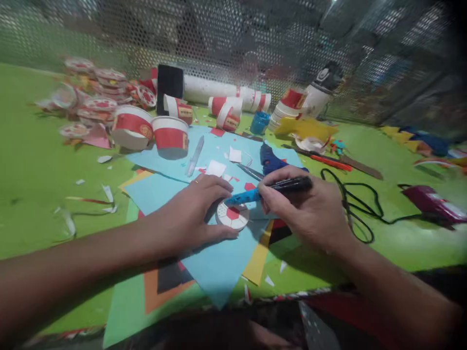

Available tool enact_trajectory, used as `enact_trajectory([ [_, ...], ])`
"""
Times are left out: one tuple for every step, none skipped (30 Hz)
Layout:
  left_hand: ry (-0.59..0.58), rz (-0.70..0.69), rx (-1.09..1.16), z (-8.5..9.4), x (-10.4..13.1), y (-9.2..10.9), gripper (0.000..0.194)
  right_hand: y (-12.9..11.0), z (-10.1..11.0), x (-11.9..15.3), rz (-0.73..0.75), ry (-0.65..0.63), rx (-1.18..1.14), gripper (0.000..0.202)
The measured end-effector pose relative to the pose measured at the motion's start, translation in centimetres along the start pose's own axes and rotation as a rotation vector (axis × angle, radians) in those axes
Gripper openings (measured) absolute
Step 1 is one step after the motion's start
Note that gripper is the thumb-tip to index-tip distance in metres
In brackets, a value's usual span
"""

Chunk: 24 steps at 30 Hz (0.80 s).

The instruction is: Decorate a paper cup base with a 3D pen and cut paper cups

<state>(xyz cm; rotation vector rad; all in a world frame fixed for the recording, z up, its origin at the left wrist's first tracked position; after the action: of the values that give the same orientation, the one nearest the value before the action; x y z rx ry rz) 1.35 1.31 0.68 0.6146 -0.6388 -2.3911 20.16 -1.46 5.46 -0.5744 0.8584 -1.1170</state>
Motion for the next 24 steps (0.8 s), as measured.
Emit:
enact_trajectory([
  [0.003, -0.004, 0.000, -0.1, 0.0, -0.2, 0.050, 0.0, 0.0, 0.0, 0.027, 0.004, 0.022, 0.010],
  [0.003, -0.006, -0.001, -0.2, 0.0, -0.3, 0.050, 0.1, 0.0, 0.1, 0.051, 0.008, 0.042, 0.009],
  [0.002, -0.007, -0.001, -0.2, 0.0, -0.4, 0.050, 0.1, 0.0, 0.1, 0.073, 0.011, 0.063, 0.008],
  [-0.001, -0.007, -0.002, -0.2, -0.1, -0.5, 0.050, 0.1, -0.1, 0.2, 0.092, 0.014, 0.082, 0.007],
  [-0.009, -0.004, -0.004, -0.3, -0.1, -0.5, 0.048, 0.1, -0.1, 0.2, 0.117, 0.017, 0.110, 0.007],
  [-0.015, -0.001, -0.006, -0.3, -0.1, -0.5, 0.048, 0.1, -0.1, 0.3, 0.132, 0.019, 0.134, 0.007],
  [-0.019, 0.001, -0.008, -0.3, -0.1, -0.5, 0.047, 0.1, -0.2, 0.3, 0.140, 0.018, 0.142, 0.007],
  [-0.020, 0.001, -0.012, -0.2, -0.1, -0.5, 0.048, 0.2, -0.2, 0.3, 0.136, 0.020, 0.132, 0.007],
  [-0.016, -0.002, -0.015, -0.2, -0.1, -0.5, 0.049, 0.2, -0.1, 0.4, 0.124, 0.022, 0.110, 0.007],
  [-0.009, -0.007, -0.019, -0.2, -0.1, -0.5, 0.050, 0.3, -0.1, 0.4, 0.108, 0.034, 0.080, 0.007],
  [-0.001, -0.015, -0.022, -0.2, -0.1, -0.5, 0.052, 0.3, 0.1, 0.4, 0.097, 0.058, 0.047, 0.008],
  [0.005, -0.020, -0.025, -0.2, -0.1, -0.5, 0.052, 0.4, 0.2, 0.4, 0.086, 0.091, 0.019, 0.008],
  [0.009, -0.025, -0.028, -0.2, -0.1, -0.5, 0.052, 0.4, 0.4, 0.4, 0.076, 0.132, -0.001, 0.008],
  [0.012, -0.027, -0.031, -0.2, 0.0, -0.5, 0.052, 0.5, 0.6, 0.4, 0.063, 0.171, -0.017, 0.009],
  [0.014, -0.027, -0.035, -0.2, 0.0, -0.5, 0.051, 0.5, 0.8, 0.3, 0.051, 0.203, -0.037, 0.010],
  [0.016, -0.026, -0.038, -0.2, 0.0, -0.5, 0.051, 0.5, 0.9, 0.3, 0.034, 0.224, -0.061, 0.011],
  [0.019, -0.023, -0.041, -0.2, 0.0, -0.5, 0.050, 0.6, 1.0, 0.2, 0.011, 0.229, -0.087, 0.012],
  [0.023, -0.020, -0.044, -0.2, 0.0, -0.4, 0.050, 0.7, 1.0, 0.1, -0.012, 0.227, -0.111, 0.012],
  [0.028, -0.017, -0.048, -0.2, 0.0, -0.4, 0.050, 0.8, 1.0, 0.0, -0.031, 0.218, -0.130, 0.013],
  [0.033, -0.013, -0.051, -0.2, 0.0, -0.4, 0.050, 1.0, 1.0, -0.1, -0.043, 0.209, -0.145, 0.013],
  [0.040, -0.009, -0.054, -0.3, 0.1, -0.4, 0.050, 1.1, 0.9, -0.2, -0.048, 0.199, -0.158, 0.013],
  [0.046, -0.008, -0.055, -0.3, 0.1, -0.4, 0.051, 1.2, 0.8, -0.3, -0.049, 0.190, -0.173, 0.013],
  [0.050, -0.007, -0.056, -0.3, 0.1, -0.4, 0.052, 1.3, 0.8, -0.3, -0.049, 0.183, -0.192, 0.013],
  [0.051, -0.005, -0.054, -0.3, 0.1, -0.4, 0.052, 1.4, 0.7, -0.4, -0.050, 0.175, -0.212, 0.013],
])
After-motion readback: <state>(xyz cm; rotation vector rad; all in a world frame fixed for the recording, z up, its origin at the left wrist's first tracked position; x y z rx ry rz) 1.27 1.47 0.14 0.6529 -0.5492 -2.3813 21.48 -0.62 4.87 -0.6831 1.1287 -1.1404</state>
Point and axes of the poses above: each hand's wrist, its own x-axis away from the middle knuckle, its own z-axis out of the back of the hand, y = z × x, the point moved 2 cm from there along -x, towards the middle knuckle, and after that the axes turned 5 degrees about -y, right-handed, at the moved point
